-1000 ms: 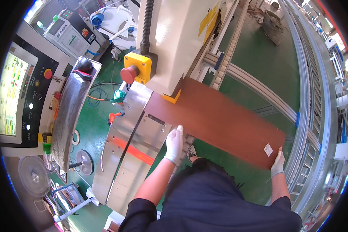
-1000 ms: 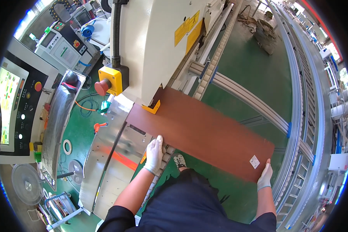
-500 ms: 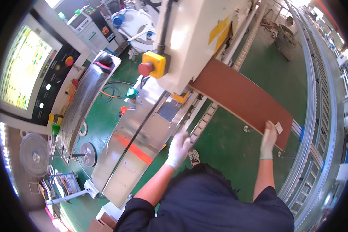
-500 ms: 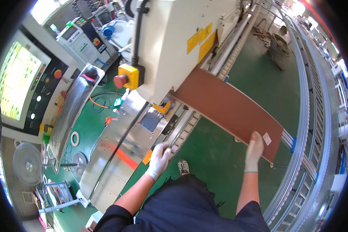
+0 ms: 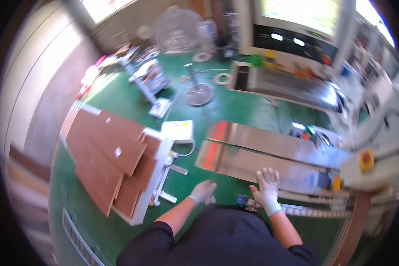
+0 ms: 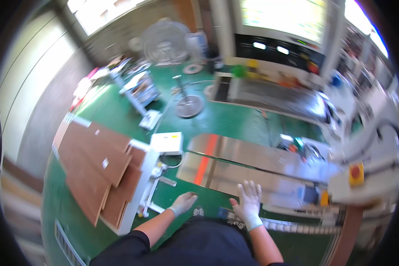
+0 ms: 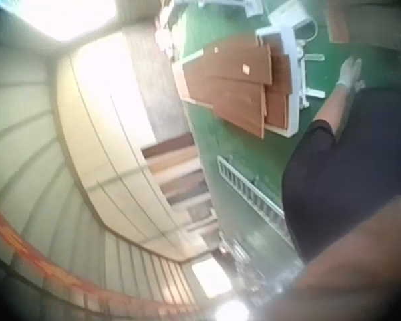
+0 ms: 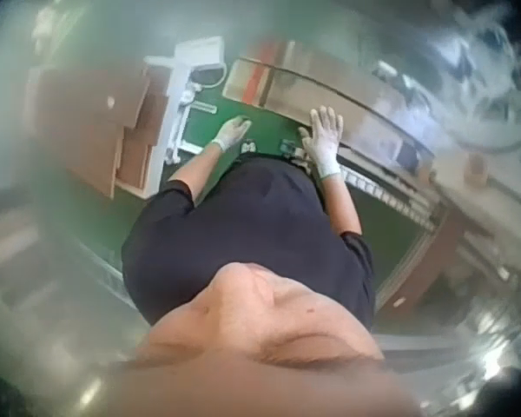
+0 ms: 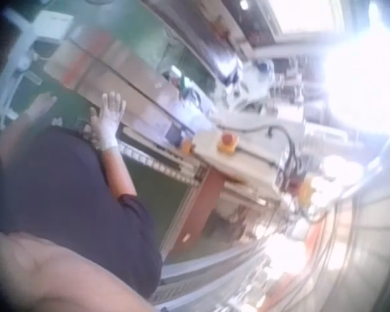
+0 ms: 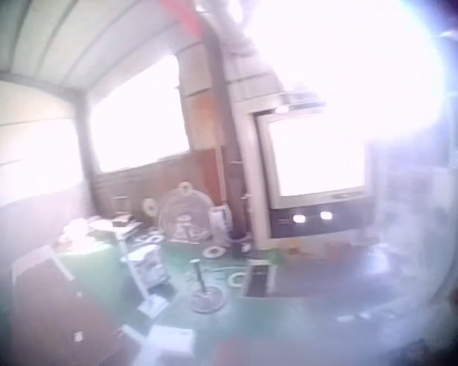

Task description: The person picks up wood panels from a stack and feeds them one by one into an industrial edge-banding machine, which conveys them along a rail.

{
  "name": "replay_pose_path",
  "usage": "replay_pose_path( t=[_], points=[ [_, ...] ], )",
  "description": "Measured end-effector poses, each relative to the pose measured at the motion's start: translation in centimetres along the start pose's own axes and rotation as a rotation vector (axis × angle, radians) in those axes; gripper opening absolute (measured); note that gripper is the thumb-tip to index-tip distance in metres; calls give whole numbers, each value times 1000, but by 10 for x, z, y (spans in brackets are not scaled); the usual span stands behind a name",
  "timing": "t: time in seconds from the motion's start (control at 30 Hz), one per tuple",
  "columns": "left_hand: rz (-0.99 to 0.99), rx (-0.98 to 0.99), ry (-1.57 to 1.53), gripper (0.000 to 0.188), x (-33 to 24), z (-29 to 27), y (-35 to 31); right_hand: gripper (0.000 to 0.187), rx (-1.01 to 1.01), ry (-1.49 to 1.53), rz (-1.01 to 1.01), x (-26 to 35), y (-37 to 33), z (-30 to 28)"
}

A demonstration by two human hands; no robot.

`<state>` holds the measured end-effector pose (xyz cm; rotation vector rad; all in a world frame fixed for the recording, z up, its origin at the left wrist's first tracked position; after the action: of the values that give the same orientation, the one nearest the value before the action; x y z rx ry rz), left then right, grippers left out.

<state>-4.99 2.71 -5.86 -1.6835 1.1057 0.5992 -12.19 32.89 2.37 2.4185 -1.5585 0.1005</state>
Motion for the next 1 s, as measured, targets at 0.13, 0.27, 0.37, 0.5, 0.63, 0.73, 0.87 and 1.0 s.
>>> replay_pose_path(
  t=[0.13, 0.27, 0.37, 0.5, 0.63, 0.73, 0.87, 1.0],
  points=[
    [-268, -726, -996, 38, 186, -128, -39, 63, -39, -80, 29, 22, 13, 13],
    [-28, -1067, -1508, 53, 294, -236, -103, 62, -50, -126, 6, 35, 22, 21],
    [-229, -1253, -1444, 69, 295, -281, -101, 62, -33, -157, 37, 37, 23, 23],
    [-253, -1120, -1525, 80, 279, -333, -80, 64, -12, -189, 74, 35, 22, 26],
    [-128, -1110, -1578, 48, 276, -359, -57, 62, -21, -176, 77, 42, 25, 28],
    [-56, -1046, -1680, 36, 258, -351, -46, 60, -78, -134, 156, 41, 26, 40],
    [4, -833, -1765, 41, 213, -313, -60, 44, -36, 96, 145, 98, 50, 60],
    [9, -285, -1872, 38, 129, -250, -97, 36, 254, 686, 70, 256, 79, 49]
  ],
)
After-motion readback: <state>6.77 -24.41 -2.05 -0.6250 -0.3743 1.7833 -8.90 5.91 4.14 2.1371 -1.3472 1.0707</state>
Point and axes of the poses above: each hand's wrist, its own y-axis towards the middle knuckle, its own z-axis out of the palm, x = y × z, the point moved 4 cm from there along y, towards the middle knuckle, and after that the axes turned 9 degrees about -y, right-handed, at the moved point
